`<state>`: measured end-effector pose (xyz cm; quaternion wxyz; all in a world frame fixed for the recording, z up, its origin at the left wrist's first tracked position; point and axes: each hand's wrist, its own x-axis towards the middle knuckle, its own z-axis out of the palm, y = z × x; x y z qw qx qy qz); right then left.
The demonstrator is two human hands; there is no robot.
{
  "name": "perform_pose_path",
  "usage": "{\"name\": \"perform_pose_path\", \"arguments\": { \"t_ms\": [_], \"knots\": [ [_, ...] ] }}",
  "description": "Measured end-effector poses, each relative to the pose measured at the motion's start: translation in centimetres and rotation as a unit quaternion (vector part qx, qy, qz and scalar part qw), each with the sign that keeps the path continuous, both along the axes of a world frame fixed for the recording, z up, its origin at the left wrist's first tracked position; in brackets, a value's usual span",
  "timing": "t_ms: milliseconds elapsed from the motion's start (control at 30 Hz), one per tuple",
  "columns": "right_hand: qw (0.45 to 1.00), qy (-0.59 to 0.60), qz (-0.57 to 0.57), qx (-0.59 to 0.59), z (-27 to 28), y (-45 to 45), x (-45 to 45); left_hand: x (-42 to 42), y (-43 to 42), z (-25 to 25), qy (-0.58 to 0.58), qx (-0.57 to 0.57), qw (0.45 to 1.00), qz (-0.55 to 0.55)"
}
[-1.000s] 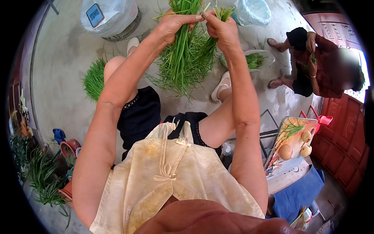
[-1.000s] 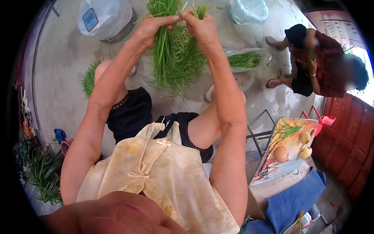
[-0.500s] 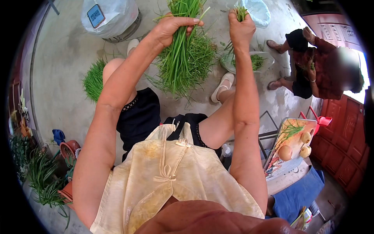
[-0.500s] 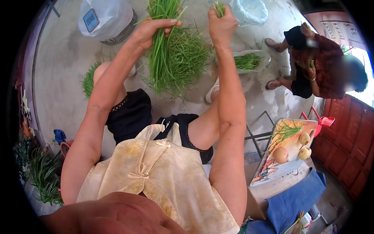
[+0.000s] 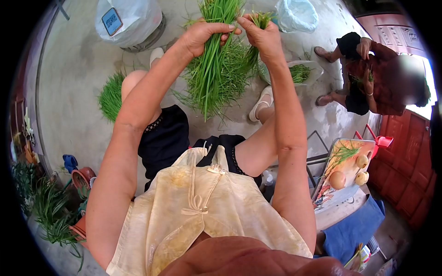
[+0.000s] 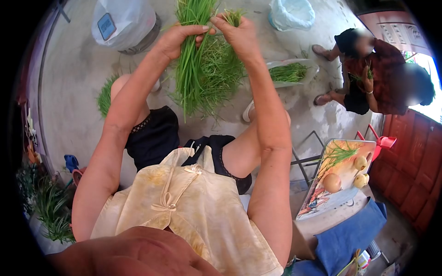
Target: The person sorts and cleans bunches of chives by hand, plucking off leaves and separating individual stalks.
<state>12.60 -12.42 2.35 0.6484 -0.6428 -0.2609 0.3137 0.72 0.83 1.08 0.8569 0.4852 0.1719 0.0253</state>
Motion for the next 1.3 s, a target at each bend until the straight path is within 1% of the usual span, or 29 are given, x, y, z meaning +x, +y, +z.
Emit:
{"name": "perform_pose_path", "arguments": {
  "t_ms": [100, 200, 233, 367, 467, 500, 600, 700, 767, 867, 1000, 1067, 1167, 1267, 1300],
  "knots": [
    [0.999, -0.016, 0.028, -0.025, 0.5, -0.3, 0.4, 0.1, -0.2, -0.1, 0.01, 0.004, 1.0, 0.004],
    [0.993, 0.085, -0.053, 0.054, 0.2, -0.7, 2.3, 0.0, -0.2, 0.1, 0.027, 0.003, 0.999, 0.017],
    [0.983, 0.137, -0.048, 0.111, 0.3, -0.7, 3.1, 0.0, -0.2, -0.1, 0.024, 0.002, 1.0, 0.015],
    [0.951, 0.225, -0.033, 0.208, 0.6, -1.1, 3.9, -0.3, -0.6, -0.1, 0.008, -0.011, 1.0, -0.014],
    [0.969, 0.163, 0.0, 0.185, 1.1, -1.4, 3.5, -0.4, -0.6, -0.8, 0.008, -0.006, 0.999, -0.049],
    [0.966, 0.154, -0.028, 0.205, 0.8, -1.1, 3.2, -0.4, -0.8, -0.8, 0.006, -0.003, 0.999, -0.051],
    [0.977, 0.128, -0.07, 0.156, 1.1, -0.9, 3.0, -0.3, -1.2, -0.7, 0.007, 0.005, 0.998, -0.057],
    [0.979, 0.115, -0.068, 0.154, 0.8, -0.7, 3.2, -0.3, -1.3, -0.7, 0.022, 0.013, 0.998, -0.058],
    [0.979, 0.087, -0.098, 0.157, 0.7, -1.0, 3.6, -0.4, -1.2, -0.9, 0.029, 0.013, 0.998, -0.058],
    [0.967, 0.061, -0.17, 0.182, 0.8, -1.9, 5.0, -0.4, -0.2, -2.1, 0.081, -0.004, 0.995, -0.05],
    [0.938, 0.007, -0.286, 0.196, 1.3, -3.9, 7.3, -1.2, 1.1, -2.4, 0.142, -0.005, 0.99, -0.015],
    [0.923, 0.004, -0.325, 0.205, 0.9, -5.3, 9.1, -2.1, 2.3, -3.0, 0.163, -0.019, 0.986, -0.001],
    [0.901, -0.009, -0.373, 0.22, 0.9, -7.3, 11.1, -3.6, 4.8, -4.6, 0.148, -0.006, 0.986, 0.076],
    [0.909, -0.04, -0.363, 0.198, 1.3, -8.1, 11.2, -4.9, 8.6, -6.0, 0.19, -0.033, 0.971, 0.142],
    [0.927, -0.033, -0.333, 0.171, 1.1, -8.3, 11.2, -4.9, 8.5, -5.6, 0.181, -0.029, 0.972, 0.146]
  ]
}}
